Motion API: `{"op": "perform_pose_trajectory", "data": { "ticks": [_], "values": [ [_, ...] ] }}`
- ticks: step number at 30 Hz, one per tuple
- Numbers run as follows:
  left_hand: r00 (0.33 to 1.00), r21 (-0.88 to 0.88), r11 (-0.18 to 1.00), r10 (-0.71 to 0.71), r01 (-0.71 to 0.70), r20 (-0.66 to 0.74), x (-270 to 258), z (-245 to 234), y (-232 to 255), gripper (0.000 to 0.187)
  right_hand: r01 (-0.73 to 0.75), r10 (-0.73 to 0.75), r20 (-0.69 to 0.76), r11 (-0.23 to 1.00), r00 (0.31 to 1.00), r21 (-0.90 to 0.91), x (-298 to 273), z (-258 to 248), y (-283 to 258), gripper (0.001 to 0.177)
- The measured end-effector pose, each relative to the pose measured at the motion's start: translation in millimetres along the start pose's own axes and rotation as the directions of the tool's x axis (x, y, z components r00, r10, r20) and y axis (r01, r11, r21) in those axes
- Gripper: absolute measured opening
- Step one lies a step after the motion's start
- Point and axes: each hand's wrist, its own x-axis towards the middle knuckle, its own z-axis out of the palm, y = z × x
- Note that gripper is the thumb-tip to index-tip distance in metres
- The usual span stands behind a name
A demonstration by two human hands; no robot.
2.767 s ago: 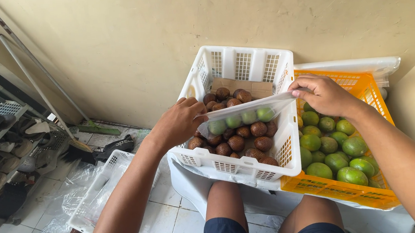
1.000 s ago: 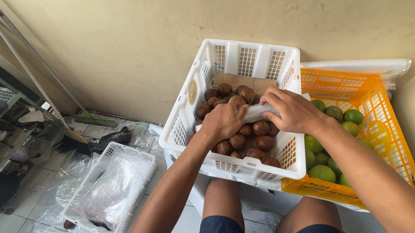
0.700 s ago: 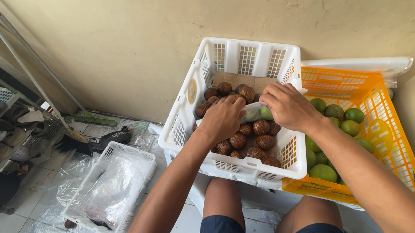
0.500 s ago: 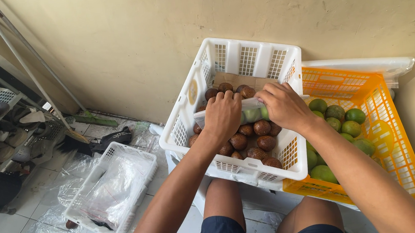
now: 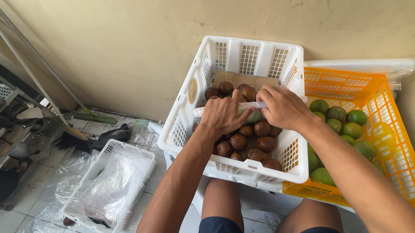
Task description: Sorting and packing salak fruits and limes into plastic bags from crates.
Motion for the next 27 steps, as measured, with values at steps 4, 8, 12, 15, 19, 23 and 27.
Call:
{"op": "perform_pose_trajectory", "data": {
  "ticks": [4,8,12,15,19,23,27],
  "values": [
    [0.998,0.193,0.98,0.053,-0.044,-0.039,26.9,57.9,-31.2,0.035,-0.029,0.005,-0.147,0.986,0.989,-0.163,10.6,16.0,7.6,0.01],
    [0.93,0.375,0.925,0.19,-0.062,-0.314,35.6,82.4,-46.1,0.028,-0.093,0.076,-0.211,0.993,0.974,-0.075,18.3,32.3,6.1,0.014],
    [0.863,0.447,0.893,0.259,-0.044,-0.434,37.1,90.0,-45.9,0.029,-0.073,0.054,-0.277,0.996,0.959,-0.06,10.7,45.1,9.9,0.017],
    [0.884,0.442,0.894,0.264,-0.074,-0.387,41.0,99.1,-44.4,0.024,-0.056,0.059,-0.253,0.998,0.966,0.018,4.2,47.2,14.9,0.02],
    [0.973,0.333,0.939,0.156,-0.092,-0.169,19.0,45.8,-12.3,0.03,-0.037,0.058,-0.249,0.995,0.967,0.087,0.1,47.4,14.4,0.022],
    [0.991,0.166,0.977,0.136,-0.132,-0.016,8.2,25.5,-3.6,0.042,-0.027,0.064,-0.173,0.977,0.983,0.21,-3.3,33.8,3.1,0.02],
    [0.992,0.126,0.986,0.099,-0.109,0.078,13.5,46.9,-15.3,0.053,-0.036,0.051,-0.059,0.971,0.997,0.237,-4.0,11.5,-11.8,0.032]
  ]
}}
